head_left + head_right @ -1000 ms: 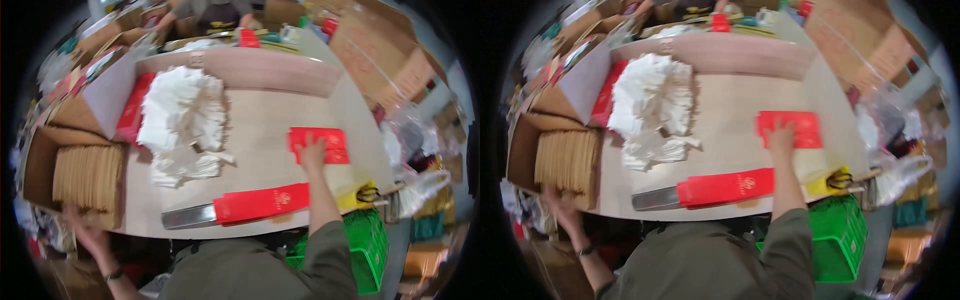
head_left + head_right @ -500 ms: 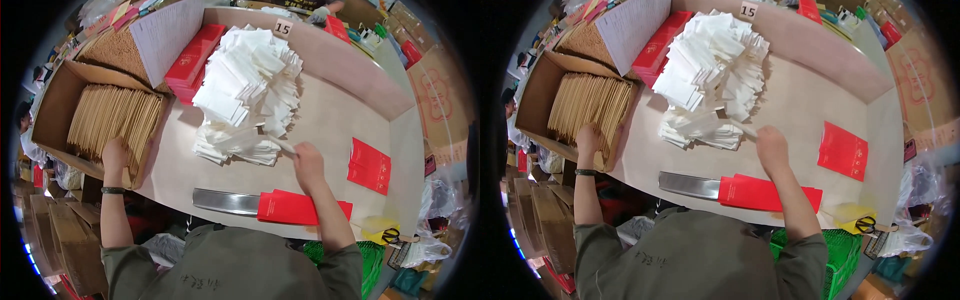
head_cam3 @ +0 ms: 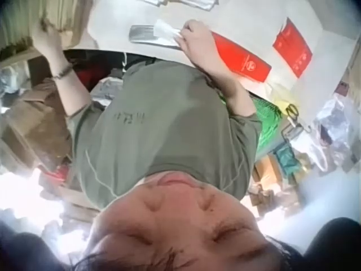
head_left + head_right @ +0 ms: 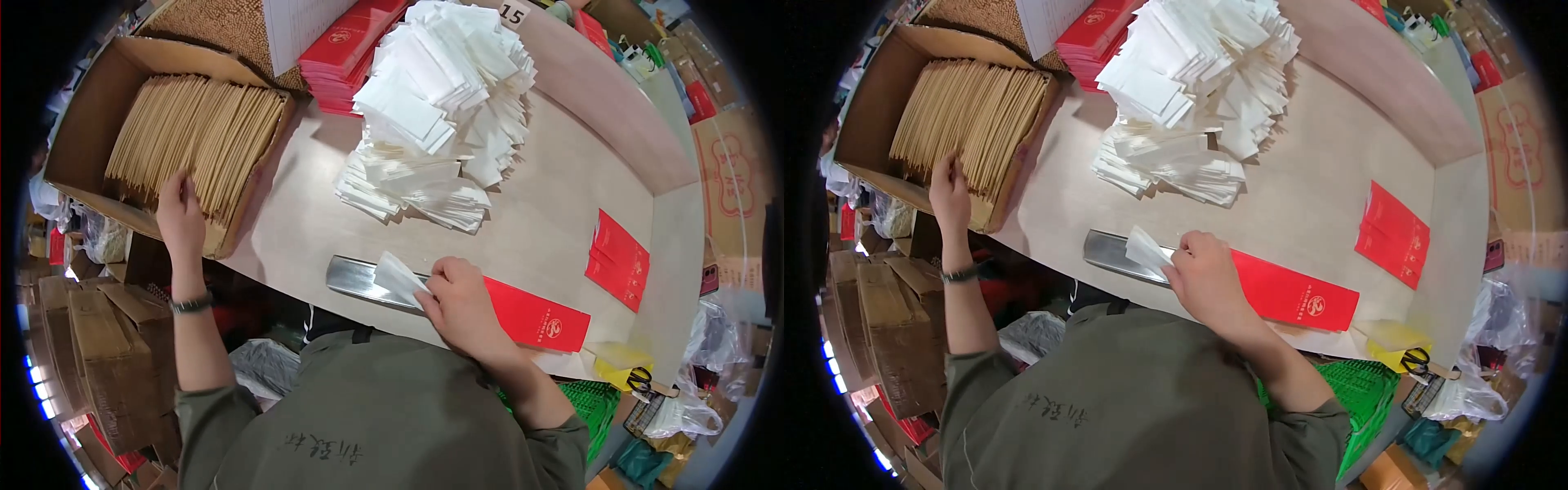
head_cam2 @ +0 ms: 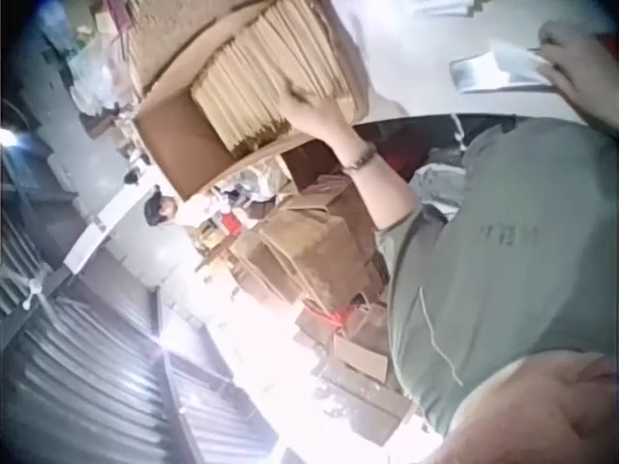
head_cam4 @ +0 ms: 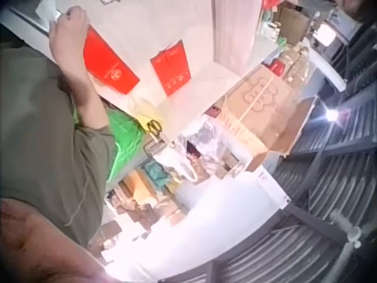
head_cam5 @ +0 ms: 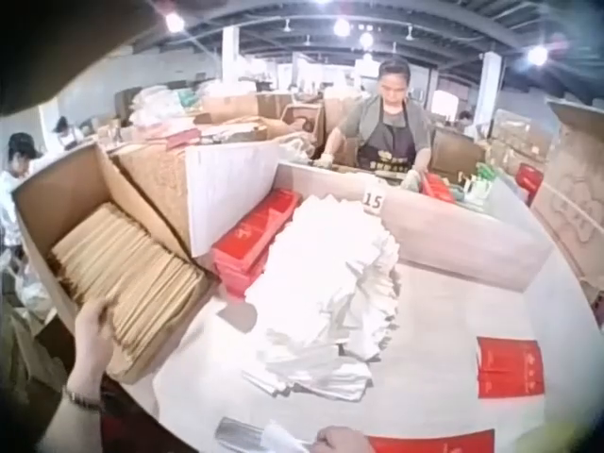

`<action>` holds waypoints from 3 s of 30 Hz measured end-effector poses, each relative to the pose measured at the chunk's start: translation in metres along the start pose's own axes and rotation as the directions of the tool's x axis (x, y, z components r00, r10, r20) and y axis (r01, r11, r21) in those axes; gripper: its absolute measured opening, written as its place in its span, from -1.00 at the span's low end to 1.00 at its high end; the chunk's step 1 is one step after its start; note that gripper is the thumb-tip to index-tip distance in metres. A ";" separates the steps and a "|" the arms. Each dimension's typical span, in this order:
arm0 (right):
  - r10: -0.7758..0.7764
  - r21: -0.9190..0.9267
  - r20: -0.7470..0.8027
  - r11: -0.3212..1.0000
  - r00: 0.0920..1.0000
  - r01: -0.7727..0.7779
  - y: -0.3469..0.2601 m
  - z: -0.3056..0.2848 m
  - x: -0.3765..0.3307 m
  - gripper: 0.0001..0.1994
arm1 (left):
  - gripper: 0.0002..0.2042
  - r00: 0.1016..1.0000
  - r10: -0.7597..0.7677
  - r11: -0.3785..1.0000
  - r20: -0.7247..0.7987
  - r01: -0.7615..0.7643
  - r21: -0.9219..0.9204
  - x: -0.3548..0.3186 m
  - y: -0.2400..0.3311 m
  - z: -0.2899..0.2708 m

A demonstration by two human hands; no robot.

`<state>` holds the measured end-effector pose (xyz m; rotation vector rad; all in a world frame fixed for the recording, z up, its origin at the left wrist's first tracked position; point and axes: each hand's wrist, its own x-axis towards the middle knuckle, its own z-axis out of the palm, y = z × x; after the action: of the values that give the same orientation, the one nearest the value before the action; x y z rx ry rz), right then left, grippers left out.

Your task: The recorder packages disposable chopsticks into red paper envelopes and writes in a production ledger.

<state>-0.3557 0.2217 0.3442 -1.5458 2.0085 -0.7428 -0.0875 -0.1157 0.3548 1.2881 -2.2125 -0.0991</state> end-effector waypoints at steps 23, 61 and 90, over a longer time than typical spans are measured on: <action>-0.177 -0.230 -0.075 0.961 0.981 0.156 0.023 -0.016 -0.038 -0.64 | -0.90 0.810 0.211 0.767 0.548 0.210 -0.606 -0.133 0.172 0.056; 0.308 -0.301 -0.141 0.892 0.941 -0.337 0.017 -0.007 -0.036 -0.74 | -0.41 0.611 0.421 0.868 0.670 -0.056 -0.494 -0.152 0.181 0.030; 0.039 -0.187 -0.322 0.977 0.946 -0.105 0.043 -0.029 0.025 -0.81 | -0.75 0.969 0.109 0.960 0.223 -0.161 0.230 0.017 -0.032 0.007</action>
<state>-0.4113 0.2099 0.3341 -1.5301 2.4301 -0.8225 -0.0720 -0.1481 0.3458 1.2995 -2.5529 0.1028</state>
